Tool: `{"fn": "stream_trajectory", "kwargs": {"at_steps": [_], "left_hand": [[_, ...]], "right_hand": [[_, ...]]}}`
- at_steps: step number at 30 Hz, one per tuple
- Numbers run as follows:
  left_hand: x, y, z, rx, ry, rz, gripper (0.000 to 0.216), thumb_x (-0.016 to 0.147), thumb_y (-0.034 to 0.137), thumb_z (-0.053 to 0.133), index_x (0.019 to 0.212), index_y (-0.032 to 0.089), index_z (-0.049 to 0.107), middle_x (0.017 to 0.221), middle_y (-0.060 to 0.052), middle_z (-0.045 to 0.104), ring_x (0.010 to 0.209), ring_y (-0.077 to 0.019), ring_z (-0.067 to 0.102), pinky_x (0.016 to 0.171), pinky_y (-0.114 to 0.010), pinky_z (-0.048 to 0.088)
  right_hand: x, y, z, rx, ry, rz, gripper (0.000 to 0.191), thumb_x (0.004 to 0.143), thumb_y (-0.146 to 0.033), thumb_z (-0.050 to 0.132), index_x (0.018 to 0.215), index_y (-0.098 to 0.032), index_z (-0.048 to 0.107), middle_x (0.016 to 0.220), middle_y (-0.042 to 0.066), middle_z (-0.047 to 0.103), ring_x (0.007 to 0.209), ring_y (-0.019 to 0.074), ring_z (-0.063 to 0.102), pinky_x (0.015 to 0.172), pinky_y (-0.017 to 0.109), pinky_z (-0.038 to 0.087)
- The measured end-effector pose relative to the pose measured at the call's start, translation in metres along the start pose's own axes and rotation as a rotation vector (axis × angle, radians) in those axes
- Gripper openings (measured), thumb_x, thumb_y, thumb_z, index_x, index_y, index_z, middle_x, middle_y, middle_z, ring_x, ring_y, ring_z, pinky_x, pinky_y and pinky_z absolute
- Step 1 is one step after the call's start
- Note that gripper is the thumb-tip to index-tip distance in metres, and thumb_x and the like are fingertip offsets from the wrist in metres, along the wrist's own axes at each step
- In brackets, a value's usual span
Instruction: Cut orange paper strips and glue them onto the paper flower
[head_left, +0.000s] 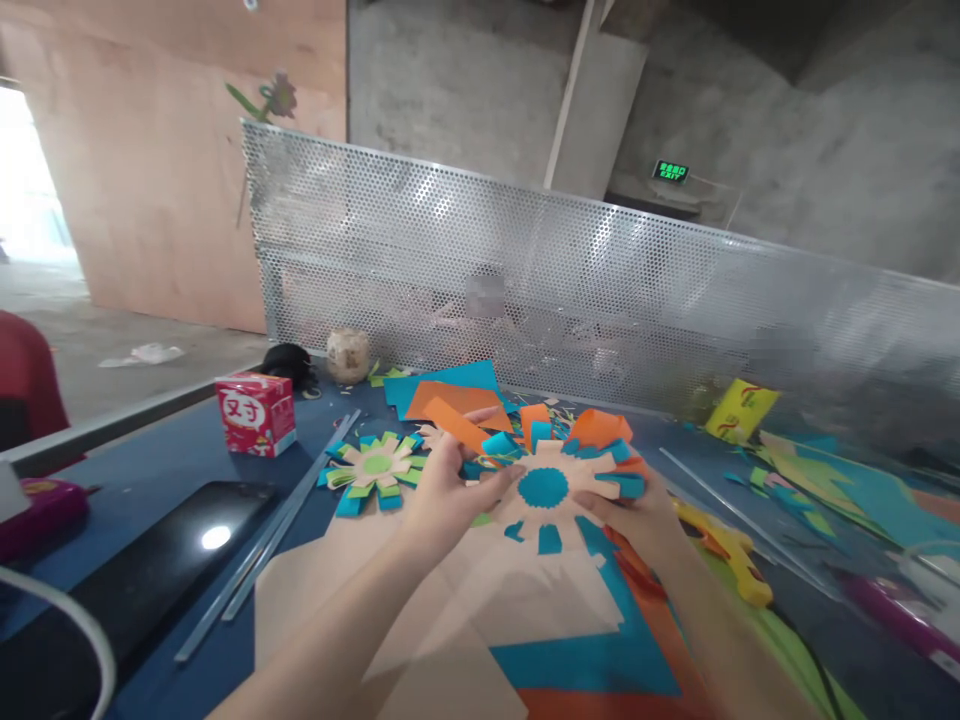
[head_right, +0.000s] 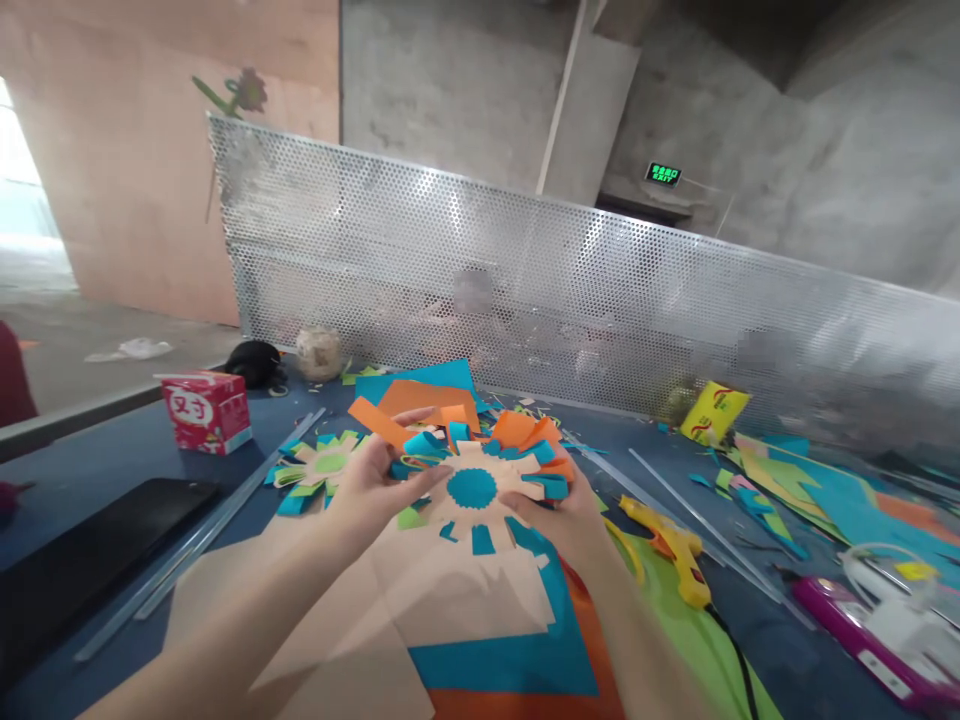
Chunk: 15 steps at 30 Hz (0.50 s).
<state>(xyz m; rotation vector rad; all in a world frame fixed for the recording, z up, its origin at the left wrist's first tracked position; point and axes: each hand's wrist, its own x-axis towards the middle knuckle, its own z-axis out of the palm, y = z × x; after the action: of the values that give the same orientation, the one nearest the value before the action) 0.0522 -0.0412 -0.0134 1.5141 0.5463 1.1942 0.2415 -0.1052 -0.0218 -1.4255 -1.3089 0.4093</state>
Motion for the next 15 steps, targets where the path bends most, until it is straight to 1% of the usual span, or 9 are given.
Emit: {"fn": "stream_trajectory", "kwargs": {"at_steps": [3,6,8,9,11,13,15], "left_hand": [[0.0,0.0,-0.001,0.01,-0.007,-0.002,0.055,0.064,0.026,0.063,0.113,0.017,0.041,0.089,-0.004,0.062,0.08,-0.015,0.059,0.063,-0.025,0.051],[0.001,-0.003,-0.002,0.051,0.01,0.016,0.051,0.065,0.029,0.063,0.111,0.019,0.045,0.088,-0.004,0.062,0.077,-0.0157,0.06,0.06,-0.026,0.05],[0.002,-0.007,-0.002,0.075,0.014,0.033,0.049,0.066,0.031,0.062,0.11,0.02,0.045,0.085,-0.004,0.062,0.076,-0.016,0.06,0.06,-0.027,0.05],[0.003,-0.009,-0.003,0.078,0.02,0.051,0.048,0.067,0.031,0.061,0.111,0.02,0.045,0.085,-0.004,0.062,0.077,-0.016,0.059,0.062,-0.028,0.049],[0.005,-0.013,-0.004,0.085,0.054,0.12,0.05,0.069,0.03,0.06,0.114,0.021,0.042,0.092,-0.005,0.061,0.084,-0.0166,0.058,0.069,-0.03,0.048],[0.007,-0.015,-0.006,0.138,0.147,0.206,0.058,0.068,0.031,0.06,0.12,0.023,0.034,0.106,-0.008,0.055,0.096,-0.0188,0.054,0.075,-0.033,0.046],[0.009,-0.016,-0.009,0.256,0.308,0.292,0.074,0.065,0.032,0.063,0.127,0.025,0.022,0.123,-0.012,0.042,0.108,-0.0227,0.046,0.08,-0.036,0.043]], "right_hand": [[0.002,0.003,0.0,0.035,-0.009,0.012,0.031,0.053,-0.032,0.071,0.079,-0.021,0.058,0.084,0.005,0.067,0.08,0.0232,0.062,0.07,0.033,0.051],[0.001,0.005,0.004,0.132,-0.008,0.011,0.032,0.054,-0.032,0.071,0.08,-0.021,0.059,0.086,0.005,0.067,0.082,0.0249,0.061,0.073,0.036,0.05],[0.0,0.005,0.008,0.194,-0.039,0.023,0.031,0.055,-0.034,0.071,0.08,-0.02,0.06,0.086,0.005,0.067,0.084,0.0262,0.061,0.074,0.038,0.05],[0.0,0.005,0.009,0.204,-0.057,0.038,0.03,0.055,-0.034,0.071,0.08,-0.02,0.061,0.087,0.006,0.067,0.084,0.0267,0.061,0.074,0.038,0.05],[0.0,0.005,0.011,0.191,-0.054,0.06,0.03,0.055,-0.036,0.071,0.079,-0.02,0.062,0.088,0.006,0.067,0.085,0.0276,0.061,0.074,0.039,0.049],[0.001,0.005,0.012,0.174,-0.016,0.065,0.032,0.055,-0.037,0.071,0.08,-0.02,0.061,0.087,0.006,0.067,0.085,0.0279,0.06,0.075,0.04,0.048],[0.002,0.005,0.014,0.187,0.009,0.066,0.033,0.055,-0.038,0.071,0.08,-0.02,0.061,0.086,0.006,0.067,0.085,0.0277,0.06,0.076,0.041,0.047]]}}
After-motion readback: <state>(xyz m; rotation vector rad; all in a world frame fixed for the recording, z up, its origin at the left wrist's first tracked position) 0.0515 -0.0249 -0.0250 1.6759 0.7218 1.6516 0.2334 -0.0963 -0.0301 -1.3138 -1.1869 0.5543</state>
